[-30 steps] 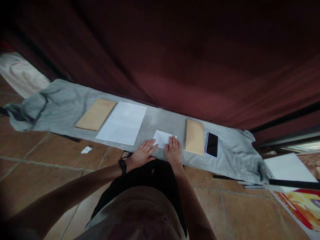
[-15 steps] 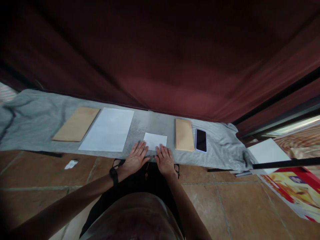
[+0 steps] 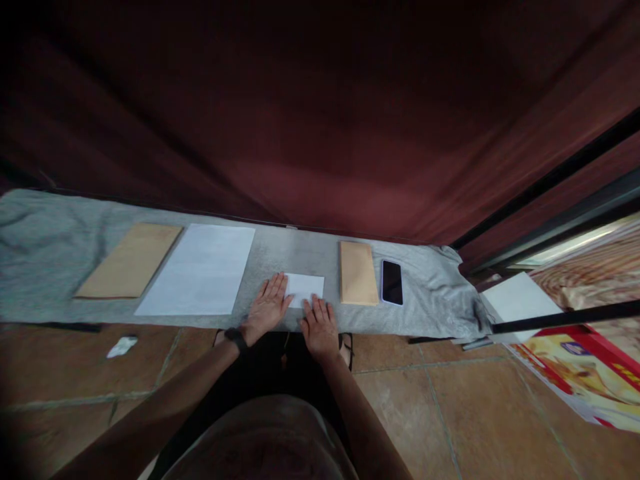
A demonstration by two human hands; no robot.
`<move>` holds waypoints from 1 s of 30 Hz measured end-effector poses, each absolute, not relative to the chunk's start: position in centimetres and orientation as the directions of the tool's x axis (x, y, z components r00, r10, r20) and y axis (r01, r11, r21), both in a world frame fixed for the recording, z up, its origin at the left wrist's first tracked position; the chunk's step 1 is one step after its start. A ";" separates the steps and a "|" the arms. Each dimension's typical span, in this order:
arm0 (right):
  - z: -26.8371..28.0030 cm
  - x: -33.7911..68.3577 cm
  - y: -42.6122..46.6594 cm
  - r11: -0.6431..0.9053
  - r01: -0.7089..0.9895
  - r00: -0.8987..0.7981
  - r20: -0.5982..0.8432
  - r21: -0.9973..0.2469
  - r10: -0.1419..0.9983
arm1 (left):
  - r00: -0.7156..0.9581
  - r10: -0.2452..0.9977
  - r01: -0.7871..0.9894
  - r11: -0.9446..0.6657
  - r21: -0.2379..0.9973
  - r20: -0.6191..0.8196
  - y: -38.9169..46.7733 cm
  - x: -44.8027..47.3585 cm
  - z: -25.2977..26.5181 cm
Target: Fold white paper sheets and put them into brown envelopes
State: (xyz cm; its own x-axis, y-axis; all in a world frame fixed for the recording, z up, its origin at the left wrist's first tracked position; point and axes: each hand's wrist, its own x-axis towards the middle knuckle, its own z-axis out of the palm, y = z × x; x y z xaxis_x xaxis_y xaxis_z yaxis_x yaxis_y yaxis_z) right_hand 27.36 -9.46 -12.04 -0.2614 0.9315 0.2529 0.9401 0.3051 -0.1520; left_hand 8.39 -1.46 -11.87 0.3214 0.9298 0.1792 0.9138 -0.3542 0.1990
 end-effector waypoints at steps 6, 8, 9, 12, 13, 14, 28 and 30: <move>-12.1 27.3 -9.5 0.310 0.938 -0.265 0.257 -0.154 0.929 | 0.295 0.937 0.928 -0.328 0.178 0.188 -2.3 8.6 -11.4; -12.3 27.3 -9.6 0.311 0.938 -0.266 0.257 -0.155 0.929 | 0.387 0.897 0.887 -0.425 0.181 0.212 -3.1 9.0 -11.2; -12.4 27.3 -9.6 0.312 0.937 -0.266 0.258 -0.157 0.929 | 0.439 0.871 0.858 -0.480 0.184 0.222 -3.6 9.2 -11.2; -12.5 27.4 -9.3 0.300 0.937 -0.248 0.260 -0.182 0.933 | 0.514 0.823 0.807 -0.560 0.188 0.243 -4.8 9.4 -11.3; -12.5 27.5 -9.1 0.293 0.936 -0.239 0.259 -0.195 0.936 | 0.514 0.821 0.806 -0.561 0.188 0.247 -5.0 9.3 -11.3; -12.4 27.5 -8.7 0.288 0.935 -0.232 0.258 -0.207 0.938 | 0.512 0.822 0.808 -0.559 0.187 0.248 -5.1 9.3 -11.3; -12.7 27.1 -5.2 0.209 0.967 -0.157 0.307 -0.144 0.939 | 0.504 0.838 0.820 -0.540 0.187 0.211 -5.2 9.0 -11.1; -12.7 27.1 -5.2 0.209 0.968 -0.158 0.306 -0.140 0.939 | 0.504 0.848 0.826 -0.529 0.193 0.166 -4.8 8.8 -10.9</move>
